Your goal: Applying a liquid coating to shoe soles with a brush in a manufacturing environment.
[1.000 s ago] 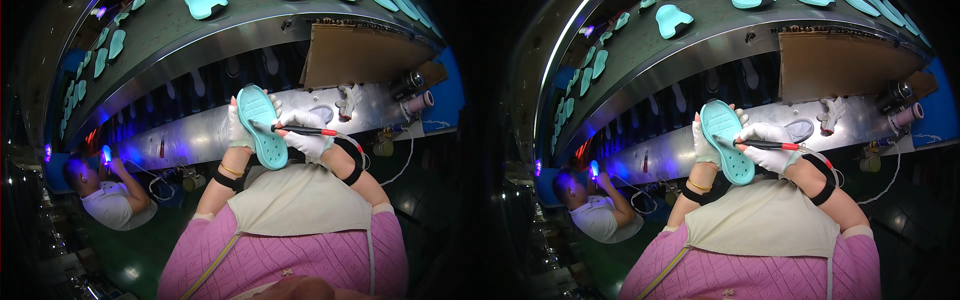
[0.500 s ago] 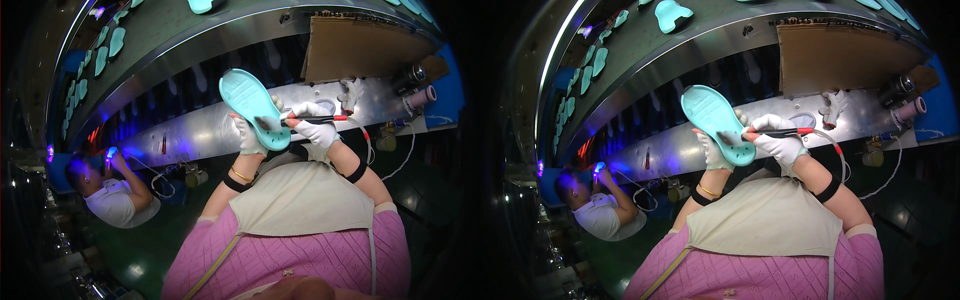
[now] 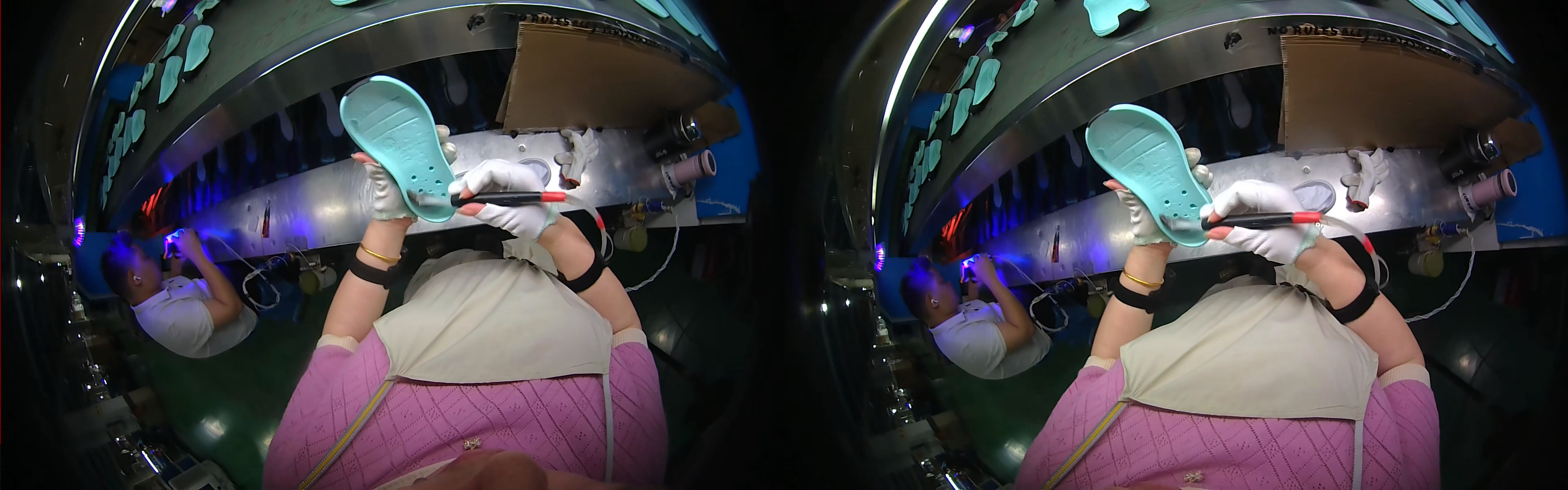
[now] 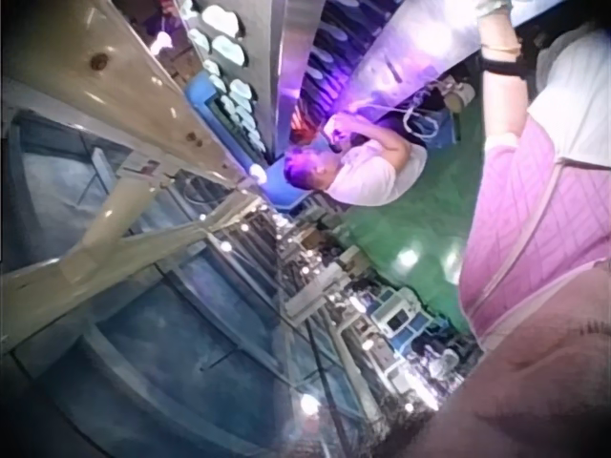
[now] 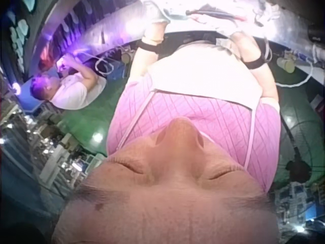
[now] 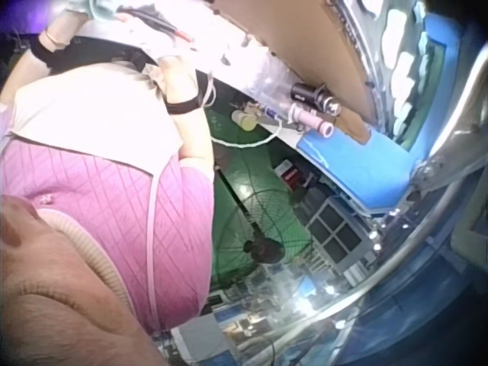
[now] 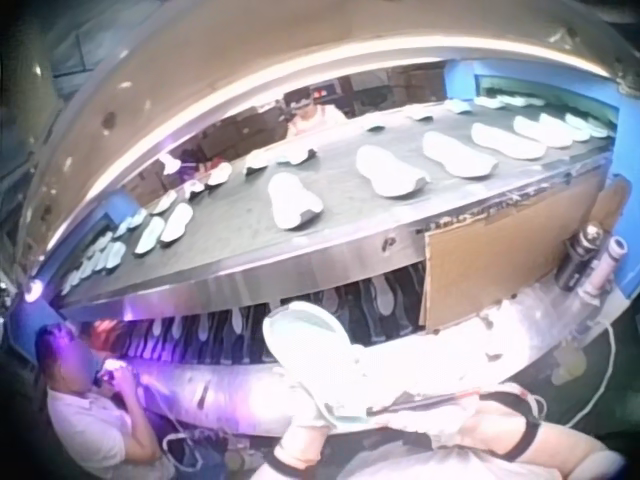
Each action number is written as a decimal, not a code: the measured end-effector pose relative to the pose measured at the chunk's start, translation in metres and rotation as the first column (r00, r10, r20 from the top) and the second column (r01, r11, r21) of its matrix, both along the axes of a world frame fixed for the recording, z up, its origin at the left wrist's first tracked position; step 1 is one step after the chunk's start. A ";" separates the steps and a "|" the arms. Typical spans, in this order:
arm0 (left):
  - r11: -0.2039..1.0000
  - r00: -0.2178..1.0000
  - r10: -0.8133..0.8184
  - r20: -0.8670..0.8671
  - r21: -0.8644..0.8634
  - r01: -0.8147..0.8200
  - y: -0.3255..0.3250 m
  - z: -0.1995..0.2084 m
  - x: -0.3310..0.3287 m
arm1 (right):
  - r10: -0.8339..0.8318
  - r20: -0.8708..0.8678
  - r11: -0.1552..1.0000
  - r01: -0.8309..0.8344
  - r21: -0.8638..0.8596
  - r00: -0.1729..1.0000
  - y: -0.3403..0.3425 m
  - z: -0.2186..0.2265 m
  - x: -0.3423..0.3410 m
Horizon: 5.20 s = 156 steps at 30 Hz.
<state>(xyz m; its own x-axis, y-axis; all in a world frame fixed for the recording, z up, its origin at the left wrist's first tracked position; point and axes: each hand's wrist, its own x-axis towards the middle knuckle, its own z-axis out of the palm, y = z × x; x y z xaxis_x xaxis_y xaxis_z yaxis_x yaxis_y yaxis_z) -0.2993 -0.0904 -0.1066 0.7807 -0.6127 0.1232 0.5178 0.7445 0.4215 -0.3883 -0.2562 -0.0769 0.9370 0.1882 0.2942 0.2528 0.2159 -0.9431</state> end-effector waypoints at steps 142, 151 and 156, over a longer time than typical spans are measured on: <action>0.681 0.957 -0.209 -0.201 0.673 0.290 0.036 0.007 0.034 | 0.104 0.003 0.904 -0.093 -0.418 0.995 -0.004 0.009 0.017; 0.616 0.951 -0.276 -0.141 0.733 0.288 0.041 -0.007 0.049 | 0.112 0.074 0.833 -0.053 -0.551 0.991 -0.005 0.012 0.021; 0.624 0.902 -0.369 -0.225 0.660 0.419 0.045 0.010 0.039 | 0.068 0.164 0.890 0.014 -0.455 0.984 -0.020 0.021 0.018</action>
